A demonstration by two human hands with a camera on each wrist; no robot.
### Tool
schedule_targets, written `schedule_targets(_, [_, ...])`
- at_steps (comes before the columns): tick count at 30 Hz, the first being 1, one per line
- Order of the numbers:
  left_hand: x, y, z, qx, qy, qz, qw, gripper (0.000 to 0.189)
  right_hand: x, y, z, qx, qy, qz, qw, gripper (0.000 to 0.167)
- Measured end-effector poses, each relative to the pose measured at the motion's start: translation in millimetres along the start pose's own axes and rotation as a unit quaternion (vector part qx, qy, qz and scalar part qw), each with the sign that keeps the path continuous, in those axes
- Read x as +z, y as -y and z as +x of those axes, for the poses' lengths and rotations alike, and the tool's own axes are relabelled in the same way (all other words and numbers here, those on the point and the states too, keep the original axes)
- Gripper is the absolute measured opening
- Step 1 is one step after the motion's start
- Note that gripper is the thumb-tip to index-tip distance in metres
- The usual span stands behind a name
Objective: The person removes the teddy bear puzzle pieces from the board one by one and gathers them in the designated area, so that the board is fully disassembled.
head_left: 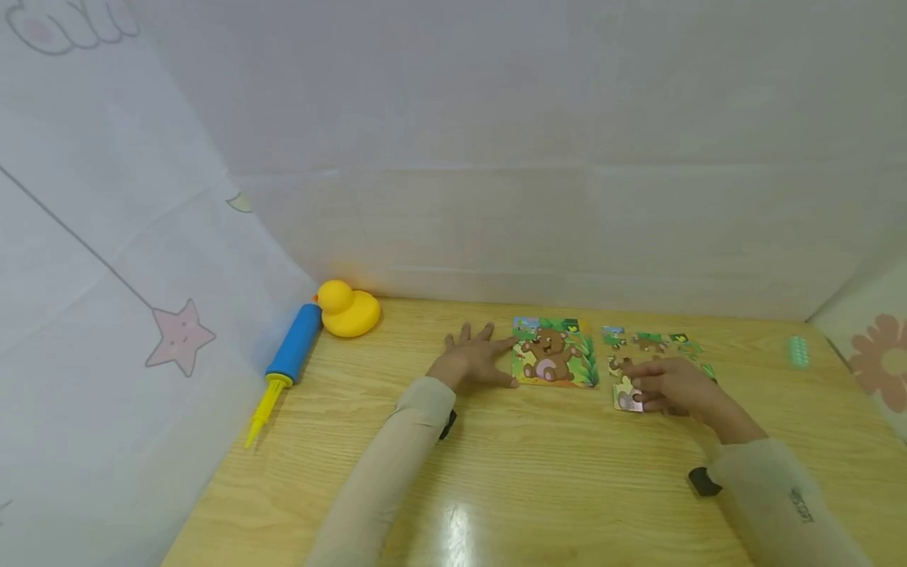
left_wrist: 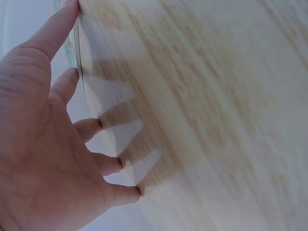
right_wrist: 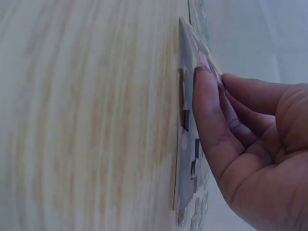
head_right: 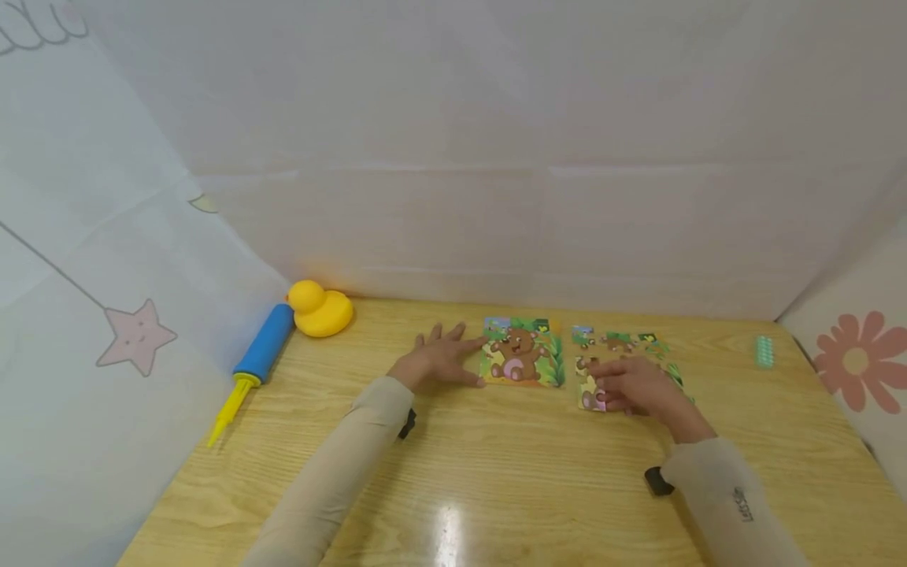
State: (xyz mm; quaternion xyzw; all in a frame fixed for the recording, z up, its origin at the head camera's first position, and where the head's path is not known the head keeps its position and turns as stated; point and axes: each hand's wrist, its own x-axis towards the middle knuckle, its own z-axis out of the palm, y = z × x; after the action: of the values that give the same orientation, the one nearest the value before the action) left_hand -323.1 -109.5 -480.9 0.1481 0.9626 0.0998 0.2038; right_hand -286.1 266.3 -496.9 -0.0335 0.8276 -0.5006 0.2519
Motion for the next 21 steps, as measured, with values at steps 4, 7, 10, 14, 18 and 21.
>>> schedule_targets(4, [-0.1,-2.7,-1.2,0.0,0.002,0.001,1.0,0.086,1,-2,-1.6,-0.007,0.004,-0.015,0.9999,0.05])
schedule_targets(7, [-1.2,-4.7,-2.8,0.006,0.005,-0.001,1.0,0.086,0,-2,-5.0,-0.028,0.001,-0.039,0.9988,0.051])
schedule_targets(10, [-2.4,-6.1,-3.0,0.008,0.005,-0.002,1.0,0.087,-2,-1,-9.2,-0.051,-0.01,-0.07,0.9962,0.053])
schedule_targets(14, [-2.1,-6.4,-1.8,0.005,0.003,-0.001,1.0,0.087,-5,1,-13.2,-0.052,-0.011,-0.068,0.9962,0.053])
schedule_targets(18, [0.8,-2.3,-3.0,0.006,0.004,-0.003,1.0,0.088,-3,2,-15.1,-0.042,-0.006,-0.051,0.9978,0.055])
schedule_targets(21, [3.9,2.8,-4.2,0.007,-0.001,0.002,1.0,0.088,-2,3,-16.0,-0.048,-0.007,-0.059,0.9971,0.056])
